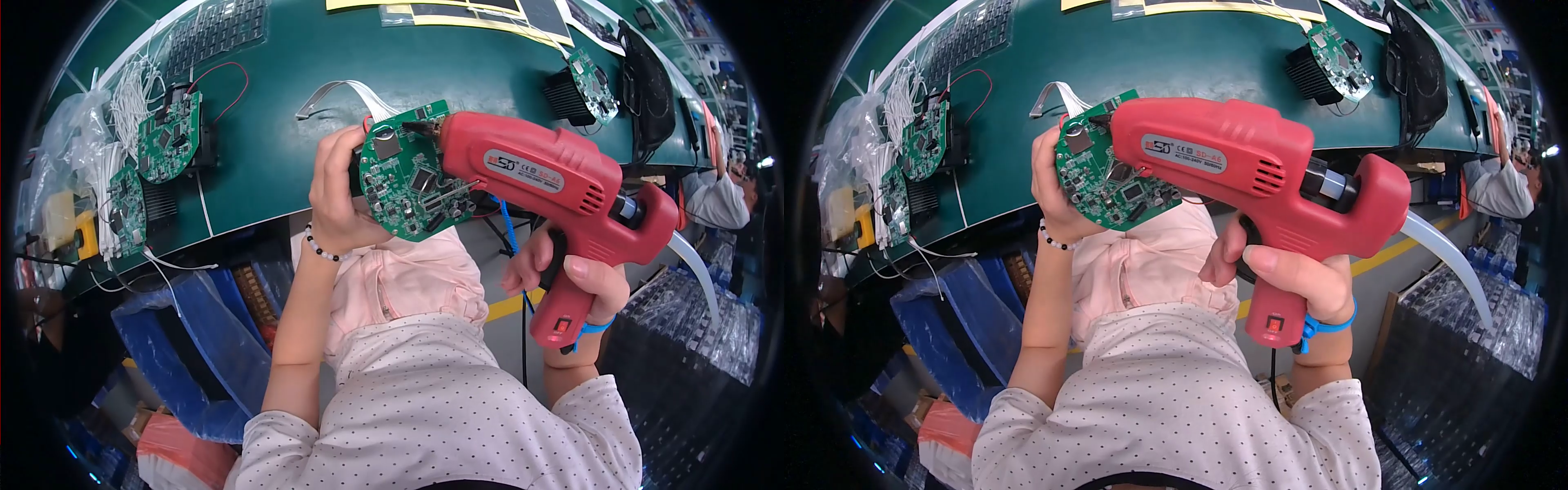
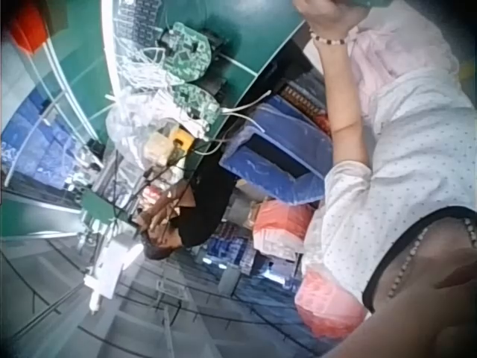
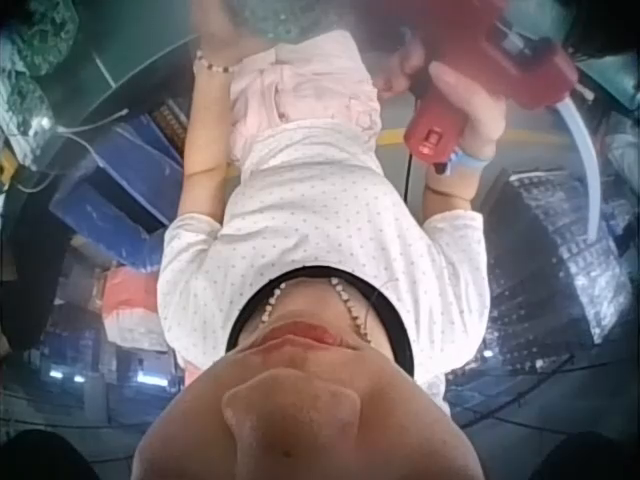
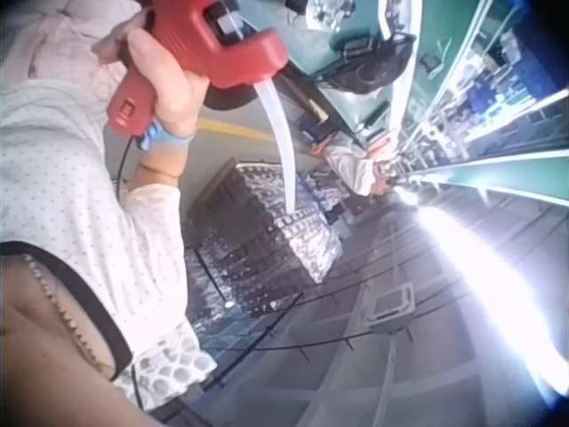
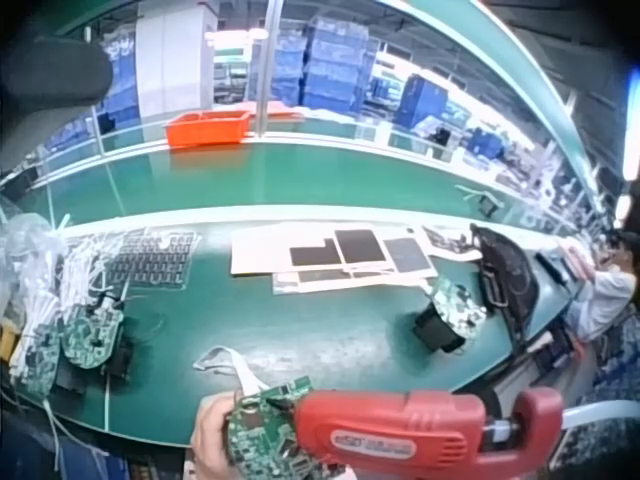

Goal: The person secures electronic components and wires onto a printed circuit board using a hot glue gun.

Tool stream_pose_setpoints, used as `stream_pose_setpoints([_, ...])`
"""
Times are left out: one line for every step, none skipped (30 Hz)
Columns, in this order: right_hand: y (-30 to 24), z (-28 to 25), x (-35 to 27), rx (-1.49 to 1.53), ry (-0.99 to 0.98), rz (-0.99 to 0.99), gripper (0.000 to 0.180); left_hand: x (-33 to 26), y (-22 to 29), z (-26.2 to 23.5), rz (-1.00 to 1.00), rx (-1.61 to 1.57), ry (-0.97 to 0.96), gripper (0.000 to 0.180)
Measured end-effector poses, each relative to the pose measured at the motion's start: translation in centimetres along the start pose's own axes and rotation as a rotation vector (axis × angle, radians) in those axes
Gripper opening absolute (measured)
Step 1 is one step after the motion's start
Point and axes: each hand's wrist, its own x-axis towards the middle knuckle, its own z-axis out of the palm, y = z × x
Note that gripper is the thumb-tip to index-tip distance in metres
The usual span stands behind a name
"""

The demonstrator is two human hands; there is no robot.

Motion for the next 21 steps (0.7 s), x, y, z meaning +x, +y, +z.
stream_pose_setpoints([-0.09, 0.07, -0.05, 0.006, 0.007, -0.005, 0.048, 0.01, -0.06, 0.07, 0.013, -0.006, 0.003, 0.073])
stream_pose_setpoints([-0.17, 0.15, -0.13, 0.013, 0.012, -0.008, 0.048, 0.04, -0.05, 0.04, 0.025, -0.01, 0.006, 0.073])
stream_pose_setpoints([-0.18, 0.16, -0.18, 0.011, 0.011, -0.008, 0.048, 0.07, -0.02, -0.01, 0.023, -0.009, 0.008, 0.073])
stream_pose_setpoints([-0.17, 0.12, -0.22, 0.021, 0.001, -0.007, 0.048, 0.11, 0.02, -0.06, 0.024, -0.014, 0.009, 0.073])
stream_pose_setpoints([-0.14, 0.08, -0.23, 0.03, -0.007, -0.007, 0.048, 0.1, 0.03, -0.06, 0.025, -0.021, 0.011, 0.073])
stream_pose_setpoints([-0.13, 0.08, -0.24, 0.029, -0.008, -0.007, 0.048, 0.09, 0.03, -0.06, 0.025, -0.021, 0.012, 0.073])
stream_pose_setpoints([-0.14, 0.09, -0.24, 0.025, 0.0, -0.002, 0.047, 0.07, 0.03, -0.07, 0.024, -0.02, 0.008, 0.073])
stream_pose_setpoints([-0.12, 0.1, -0.22, 0.021, 0.006, 0.002, 0.046, 0.05, 0.02, -0.08, 0.024, -0.018, 0.005, 0.073])
stream_pose_setpoints([-0.06, 0.08, -0.19, 0.02, 0.005, 0.002, 0.046, 0.02, 0.02, -0.08, 0.024, -0.017, 0.006, 0.073])
stream_pose_setpoints([0.02, 0.03, -0.16, 0.008, -0.002, 0.003, 0.045, 0.01, 0.02, -0.08, 0.023, -0.017, 0.008, 0.073])
stream_pose_setpoints([0.07, -0.03, -0.14, -0.003, -0.008, 0.003, 0.044, 0.0, 0.03, -0.07, 0.023, -0.018, 0.009, 0.074])
stream_pose_setpoints([0.09, -0.1, -0.12, -0.004, -0.008, 0.004, 0.044, 0.01, 0.04, -0.07, 0.023, -0.018, 0.009, 0.074])
stream_pose_setpoints([0.1, -0.16, -0.11, -0.003, -0.008, 0.004, 0.042, 0.02, 0.05, -0.07, 0.024, -0.019, 0.007, 0.074])
stream_pose_setpoints([0.08, -0.19, -0.1, -0.003, -0.008, 0.003, 0.041, 0.05, 0.07, -0.08, 0.026, -0.019, 0.004, 0.075])
stream_pose_setpoints([0.05, -0.16, -0.12, -0.003, -0.008, 0.003, 0.041, 0.05, 0.05, -0.08, 0.026, -0.019, 0.005, 0.075])
stream_pose_setpoints([0.0, -0.11, -0.16, -0.007, -0.004, -0.001, 0.043, 0.04, 0.02, -0.07, 0.027, -0.021, 0.005, 0.075])
stream_pose_setpoints([-0.04, -0.08, -0.2, -0.01, -0.001, -0.005, 0.045, 0.05, 0.0, -0.07, 0.027, -0.022, 0.005, 0.076])
stream_pose_setpoints([-0.05, -0.1, -0.21, -0.01, -0.001, -0.005, 0.045, 0.06, -0.01, -0.07, 0.027, -0.022, 0.005, 0.076])
stream_pose_setpoints([-0.05, -0.14, -0.22, -0.011, -0.01, -0.006, 0.048, 0.06, -0.02, -0.07, 0.03, -0.021, 0.006, 0.076])
stream_pose_setpoints([-0.01, -0.2, -0.21, -0.013, -0.019, -0.007, 0.051, 0.04, -0.04, -0.06, 0.032, -0.02, 0.007, 0.076])
stream_pose_setpoints([0.04, -0.28, -0.21, -0.013, -0.02, -0.006, 0.051, 0.03, -0.05, -0.07, 0.031, -0.02, 0.007, 0.076])
